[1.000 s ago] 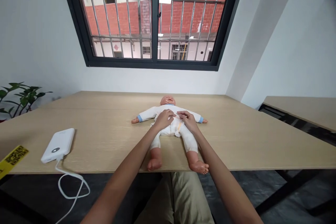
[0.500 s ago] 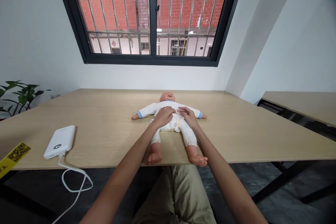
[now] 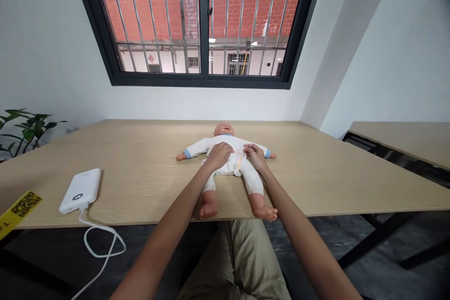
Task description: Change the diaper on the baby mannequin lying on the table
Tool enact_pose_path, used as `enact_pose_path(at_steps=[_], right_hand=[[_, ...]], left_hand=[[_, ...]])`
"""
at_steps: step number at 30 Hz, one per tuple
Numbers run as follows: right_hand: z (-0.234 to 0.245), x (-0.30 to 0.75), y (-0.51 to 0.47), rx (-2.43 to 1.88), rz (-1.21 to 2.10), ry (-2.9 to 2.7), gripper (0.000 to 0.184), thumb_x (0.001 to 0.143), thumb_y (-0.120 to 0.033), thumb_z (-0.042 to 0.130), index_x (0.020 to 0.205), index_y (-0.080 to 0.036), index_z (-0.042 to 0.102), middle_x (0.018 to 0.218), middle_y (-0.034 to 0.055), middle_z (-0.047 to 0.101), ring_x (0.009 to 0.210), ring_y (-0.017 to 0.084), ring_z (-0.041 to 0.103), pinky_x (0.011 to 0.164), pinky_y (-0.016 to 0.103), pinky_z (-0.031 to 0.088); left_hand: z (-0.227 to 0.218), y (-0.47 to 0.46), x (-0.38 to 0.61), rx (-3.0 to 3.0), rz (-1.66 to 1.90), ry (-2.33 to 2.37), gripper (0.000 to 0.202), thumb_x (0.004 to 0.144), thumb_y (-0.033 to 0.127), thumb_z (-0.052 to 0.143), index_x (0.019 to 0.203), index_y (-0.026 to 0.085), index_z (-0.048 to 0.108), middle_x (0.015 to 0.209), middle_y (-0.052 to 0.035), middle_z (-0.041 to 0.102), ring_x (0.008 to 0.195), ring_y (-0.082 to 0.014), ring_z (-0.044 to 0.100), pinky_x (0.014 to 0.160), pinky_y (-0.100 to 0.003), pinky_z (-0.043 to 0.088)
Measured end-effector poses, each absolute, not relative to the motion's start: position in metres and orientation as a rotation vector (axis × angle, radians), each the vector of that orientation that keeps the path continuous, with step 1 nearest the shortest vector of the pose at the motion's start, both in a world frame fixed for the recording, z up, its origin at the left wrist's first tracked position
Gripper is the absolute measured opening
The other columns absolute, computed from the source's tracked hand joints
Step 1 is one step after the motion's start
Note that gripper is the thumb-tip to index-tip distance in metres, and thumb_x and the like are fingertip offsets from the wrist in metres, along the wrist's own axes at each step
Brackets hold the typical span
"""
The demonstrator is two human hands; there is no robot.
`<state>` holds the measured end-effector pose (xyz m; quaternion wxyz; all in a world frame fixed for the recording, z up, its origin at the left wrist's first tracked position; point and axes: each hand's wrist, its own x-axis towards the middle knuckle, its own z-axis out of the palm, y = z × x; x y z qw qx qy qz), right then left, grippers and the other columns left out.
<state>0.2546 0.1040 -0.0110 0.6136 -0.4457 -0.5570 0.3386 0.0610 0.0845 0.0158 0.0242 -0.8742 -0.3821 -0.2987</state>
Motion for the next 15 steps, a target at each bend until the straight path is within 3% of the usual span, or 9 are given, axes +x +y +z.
enact_pose_path(at_steps=[6,9,12,15], right_hand=[[-0.012,0.253,0.104,-1.035,0.789,-1.274,0.022,0.066,-0.039,0.054,0.075,-0.020,0.063,0.064,0.0026,0.062,0.069,0.019,0.057,0.066,0.031,0.047],[-0.014,0.254,0.105,-1.024,0.794,-1.275,0.025,0.065,-0.041,0.055,0.075,-0.019,0.063,0.067,0.0036,0.063,0.068,0.019,0.056,0.065,0.031,0.046],[-0.016,0.256,0.107,-1.014,0.794,-1.269,0.028,0.064,-0.045,0.056,0.075,-0.020,0.062,0.067,0.0035,0.063,0.067,0.019,0.055,0.063,0.030,0.044],[-0.017,0.257,0.109,-0.999,0.800,-1.245,0.029,0.062,-0.047,0.057,0.072,-0.021,0.061,0.065,0.0024,0.061,0.064,0.017,0.053,0.061,0.029,0.042]], left_hand=[[0.014,0.084,0.064,-2.728,-0.982,-1.183,0.031,0.084,0.007,0.042,0.091,0.018,0.071,0.103,-0.0086,0.073,0.107,-0.0231,0.059,0.099,-0.041,0.045],[0.015,0.088,0.061,-2.746,-1.313,-1.216,0.029,0.083,0.008,0.042,0.091,0.017,0.069,0.104,-0.0082,0.072,0.107,-0.0209,0.060,0.100,-0.036,0.045],[0.023,0.094,0.043,-2.521,-1.762,-1.492,0.030,0.084,0.010,0.039,0.097,0.017,0.064,0.111,-0.0071,0.069,0.110,-0.0174,0.060,0.099,-0.030,0.045],[0.030,0.100,0.010,-2.427,-1.618,-1.978,0.024,0.088,0.017,0.038,0.098,0.017,0.060,0.107,-0.0051,0.068,0.105,-0.0161,0.059,0.092,-0.025,0.046]])
